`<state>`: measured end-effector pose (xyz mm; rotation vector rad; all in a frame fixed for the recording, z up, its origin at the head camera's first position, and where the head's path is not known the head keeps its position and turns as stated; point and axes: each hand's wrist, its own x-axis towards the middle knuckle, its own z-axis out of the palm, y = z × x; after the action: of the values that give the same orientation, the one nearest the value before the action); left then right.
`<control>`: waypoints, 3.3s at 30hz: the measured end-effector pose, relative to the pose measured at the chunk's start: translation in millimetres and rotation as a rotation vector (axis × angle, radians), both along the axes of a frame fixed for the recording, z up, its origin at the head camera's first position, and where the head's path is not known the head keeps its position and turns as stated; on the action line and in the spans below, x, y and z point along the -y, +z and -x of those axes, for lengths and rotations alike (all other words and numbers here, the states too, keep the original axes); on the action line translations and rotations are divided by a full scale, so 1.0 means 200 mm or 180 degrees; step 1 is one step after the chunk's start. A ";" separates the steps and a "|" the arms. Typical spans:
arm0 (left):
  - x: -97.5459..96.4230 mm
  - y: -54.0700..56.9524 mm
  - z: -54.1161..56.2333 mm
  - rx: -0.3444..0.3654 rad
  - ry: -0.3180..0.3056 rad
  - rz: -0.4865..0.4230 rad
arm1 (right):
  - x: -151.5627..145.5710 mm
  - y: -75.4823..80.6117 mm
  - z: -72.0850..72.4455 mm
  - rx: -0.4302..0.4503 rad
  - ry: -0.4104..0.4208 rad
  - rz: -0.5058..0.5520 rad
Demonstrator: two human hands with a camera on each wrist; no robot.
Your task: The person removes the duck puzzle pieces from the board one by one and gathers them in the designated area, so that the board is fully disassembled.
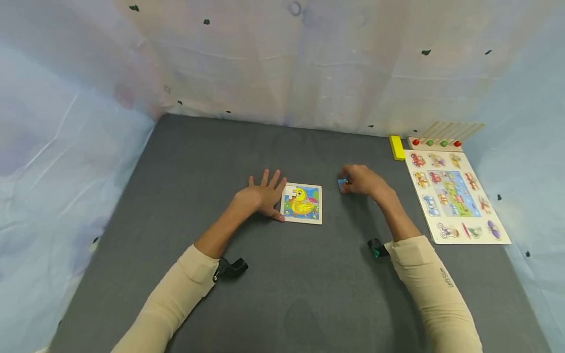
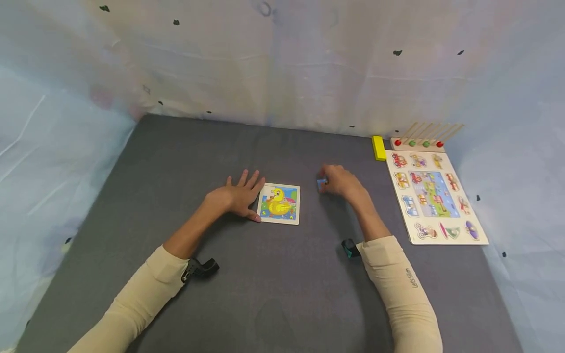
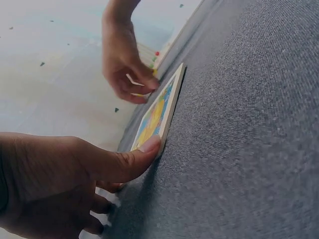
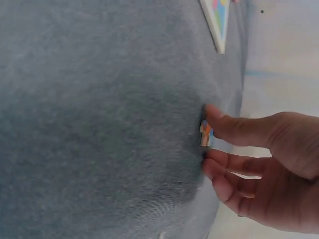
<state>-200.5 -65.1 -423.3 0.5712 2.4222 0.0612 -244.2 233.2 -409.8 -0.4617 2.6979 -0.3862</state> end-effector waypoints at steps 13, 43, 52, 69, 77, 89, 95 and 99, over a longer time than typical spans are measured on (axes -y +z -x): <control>0.03 -0.02 -0.01 -0.0036 0.0011 -0.0158 | 0.15 0.01 -0.08 -0.0276 0.0335 0.0092; 0.03 -0.02 0.00 -0.0083 -0.0010 -0.0048 | 0.53 -0.05 -0.17 -0.0594 0.0587 -0.0068; 0.02 -0.03 0.00 -0.0033 -0.0001 -0.0040 | 0.53 -0.06 -0.18 -0.0748 0.0589 -0.0101; 0.02 -0.03 0.00 0.0012 -0.0008 -0.0078 | 0.50 -0.07 -0.21 -0.0881 0.0615 0.0228; 0.03 -0.03 0.01 0.0016 -0.0010 -0.0097 | 0.51 -0.07 -0.21 -0.0960 0.0646 0.0312; 0.02 -0.04 0.01 0.0024 -0.0007 -0.0121 | 0.40 0.02 -0.19 -0.0772 0.0279 0.1145; 0.02 -0.03 0.00 -0.0005 -0.0002 -0.0113 | 0.29 0.08 -0.17 -0.0795 0.0032 0.1048; 0.02 -0.03 0.00 -0.0039 0.0005 -0.0121 | 0.21 0.12 -0.15 -0.0701 0.0043 0.1086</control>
<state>-200.5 -69.4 -428.5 0.5883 2.4379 0.1050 -213.7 192.1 -385.6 -0.6505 2.8443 -0.8446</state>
